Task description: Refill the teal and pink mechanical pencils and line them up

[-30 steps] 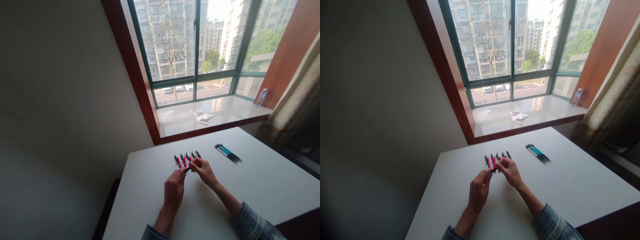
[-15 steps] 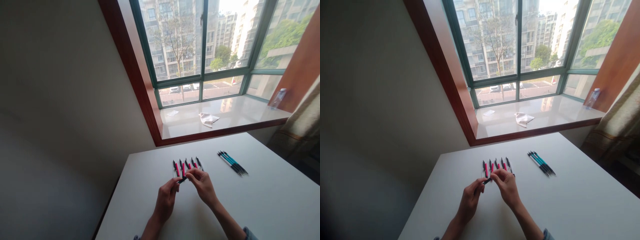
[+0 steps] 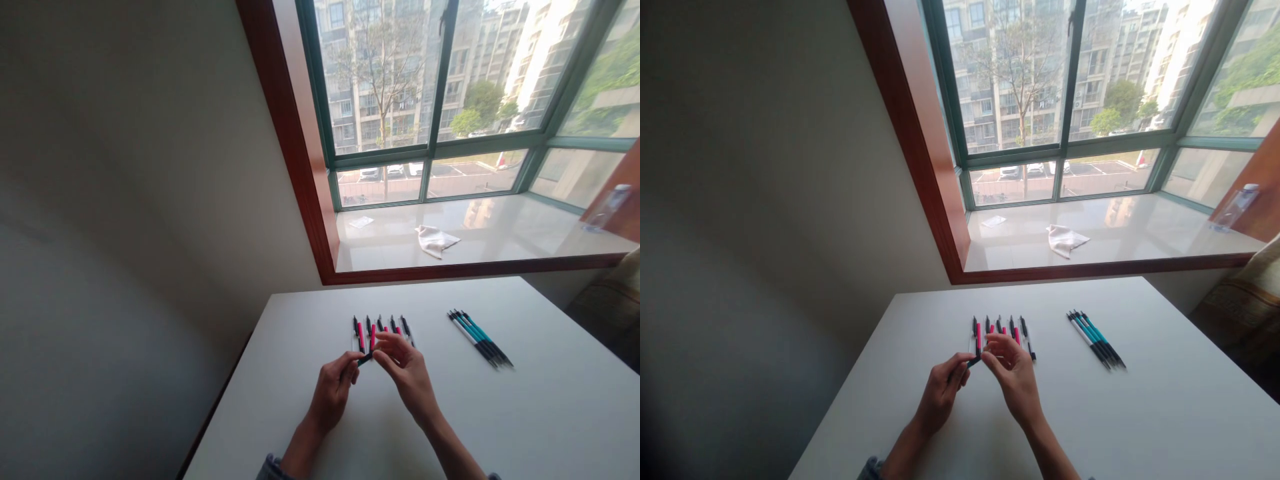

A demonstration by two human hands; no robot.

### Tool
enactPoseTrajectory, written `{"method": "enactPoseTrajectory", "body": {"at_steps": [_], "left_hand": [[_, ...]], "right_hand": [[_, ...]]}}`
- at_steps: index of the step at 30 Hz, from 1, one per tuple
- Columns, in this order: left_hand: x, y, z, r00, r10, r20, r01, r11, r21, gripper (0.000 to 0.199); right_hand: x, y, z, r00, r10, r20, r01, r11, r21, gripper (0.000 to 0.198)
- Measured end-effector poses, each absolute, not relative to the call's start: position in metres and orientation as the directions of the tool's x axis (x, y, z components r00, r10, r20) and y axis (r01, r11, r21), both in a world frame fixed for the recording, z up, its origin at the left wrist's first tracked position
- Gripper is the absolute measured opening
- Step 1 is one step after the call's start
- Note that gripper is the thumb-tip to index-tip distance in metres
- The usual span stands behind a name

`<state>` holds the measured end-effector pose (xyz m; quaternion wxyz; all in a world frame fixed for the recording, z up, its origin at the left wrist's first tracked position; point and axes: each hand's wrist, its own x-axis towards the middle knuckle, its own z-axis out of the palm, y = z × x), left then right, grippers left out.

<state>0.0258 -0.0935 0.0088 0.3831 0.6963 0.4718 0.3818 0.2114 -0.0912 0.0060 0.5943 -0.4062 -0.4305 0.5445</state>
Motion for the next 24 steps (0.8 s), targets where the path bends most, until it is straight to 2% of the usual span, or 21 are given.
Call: {"method": "enactPoseTrajectory", "body": {"at_steps": [3,6,10,15,18,21,24], "left_hand": [[0.025,-0.098,0.011,0.258,0.954,0.154,0.342,-0.239,0.909,0.036],[0.024,-0.101,0.012,0.259,0.961,0.095,0.283,-0.17,0.944,0.041],[0.023,-0.104,0.012,0.263,0.964,0.03,0.194,-0.084,0.977,0.046],[0.024,-0.109,0.012,0.276,0.961,-0.006,0.168,-0.042,0.985,0.048],[0.023,-0.112,0.013,0.281,0.959,-0.03,0.156,-0.014,0.988,0.05],[0.016,-0.111,0.013,0.243,0.97,0.0,0.077,-0.02,0.997,0.05],[0.004,-0.107,0.013,0.116,0.992,0.054,-0.061,-0.047,0.997,0.047]], "right_hand": [[0.21,-0.094,0.002,0.051,0.997,0.056,-0.327,0.07,-0.942,0.036],[0.21,-0.096,0.003,-0.003,0.997,0.075,-0.373,0.069,-0.925,0.04],[0.208,-0.101,0.006,-0.057,0.99,0.126,-0.351,0.098,-0.931,0.038],[0.206,-0.103,0.004,0.016,0.991,0.136,-0.342,0.133,-0.93,0.031],[0.213,-0.101,0.005,0.131,0.979,0.159,-0.348,0.195,-0.917,0.027],[0.216,-0.104,0.005,0.218,0.951,0.217,-0.236,0.268,-0.934,0.024],[0.205,-0.116,0.0,0.113,0.945,0.306,0.033,0.304,-0.952,0.018]]}}
